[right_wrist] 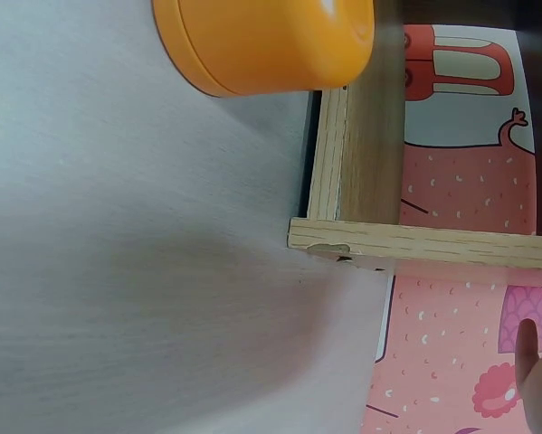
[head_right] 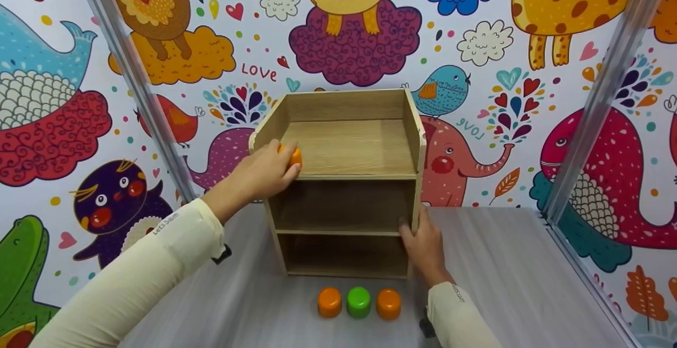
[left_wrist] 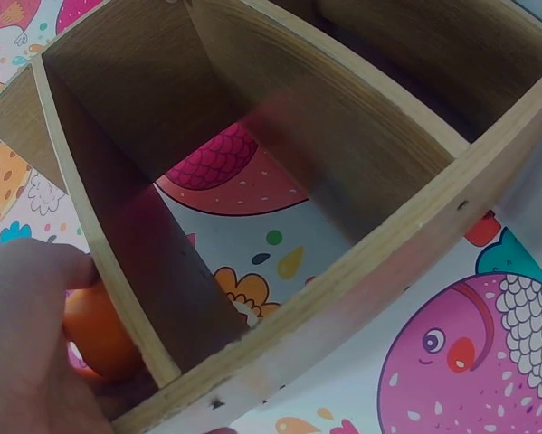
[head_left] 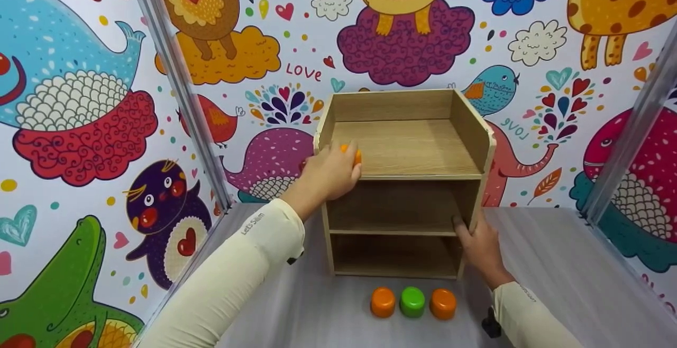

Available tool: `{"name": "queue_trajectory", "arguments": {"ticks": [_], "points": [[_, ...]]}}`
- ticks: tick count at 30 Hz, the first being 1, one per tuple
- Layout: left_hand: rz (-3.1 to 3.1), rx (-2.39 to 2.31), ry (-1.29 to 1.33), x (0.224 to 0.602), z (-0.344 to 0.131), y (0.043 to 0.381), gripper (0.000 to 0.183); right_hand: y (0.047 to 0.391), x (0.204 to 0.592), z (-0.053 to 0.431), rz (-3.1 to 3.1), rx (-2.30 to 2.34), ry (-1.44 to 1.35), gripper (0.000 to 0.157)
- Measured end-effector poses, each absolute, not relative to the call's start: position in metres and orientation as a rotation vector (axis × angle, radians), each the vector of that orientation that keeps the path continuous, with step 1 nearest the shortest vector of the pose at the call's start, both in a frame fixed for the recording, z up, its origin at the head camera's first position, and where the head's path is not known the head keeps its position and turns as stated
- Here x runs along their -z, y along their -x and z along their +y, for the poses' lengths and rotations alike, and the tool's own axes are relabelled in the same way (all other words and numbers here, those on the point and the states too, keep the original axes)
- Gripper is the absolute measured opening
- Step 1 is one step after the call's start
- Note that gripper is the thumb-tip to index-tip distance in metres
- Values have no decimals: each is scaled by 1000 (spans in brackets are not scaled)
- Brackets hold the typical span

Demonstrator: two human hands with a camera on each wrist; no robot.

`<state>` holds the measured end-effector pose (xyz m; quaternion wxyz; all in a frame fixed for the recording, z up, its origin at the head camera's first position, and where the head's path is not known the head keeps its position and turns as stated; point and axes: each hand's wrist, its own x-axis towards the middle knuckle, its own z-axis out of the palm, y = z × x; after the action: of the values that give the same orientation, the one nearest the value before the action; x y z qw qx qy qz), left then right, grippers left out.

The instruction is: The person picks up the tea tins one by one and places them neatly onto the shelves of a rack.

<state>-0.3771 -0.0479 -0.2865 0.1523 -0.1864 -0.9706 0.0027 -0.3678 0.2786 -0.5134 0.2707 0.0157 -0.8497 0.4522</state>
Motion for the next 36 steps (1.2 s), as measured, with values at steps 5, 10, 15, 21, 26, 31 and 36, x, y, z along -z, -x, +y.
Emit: {"name": "queue_trajectory", "arguments": {"ticks": [5, 10, 15, 21, 26, 31, 36], "points": [[-2796, 0, 520, 286, -49, 377, 57, 369, 514, 278, -2294, -1224, -43, 65], [-2793, 1, 517, 286, -51, 376, 63, 370, 514, 277, -2318, -1231, -27, 67], [-2785, 12, 519, 285, -52, 372, 67, 371, 515, 277, -2337, -1257, -25, 68], [-2771, -12, 509, 282, -51, 361, 71, 370, 515, 278, -2337, -1257, -30, 67], [-2752, -33, 521, 280, -51, 350, 72, 369, 515, 278, -2339, -1268, -26, 68], [-2711, -71, 521, 280, -52, 337, 70, 369, 515, 279, -2320, -1268, -33, 67], [-2622, -139, 528, 282, -50, 321, 69, 369, 517, 279, -2297, -1251, -38, 65]]}}
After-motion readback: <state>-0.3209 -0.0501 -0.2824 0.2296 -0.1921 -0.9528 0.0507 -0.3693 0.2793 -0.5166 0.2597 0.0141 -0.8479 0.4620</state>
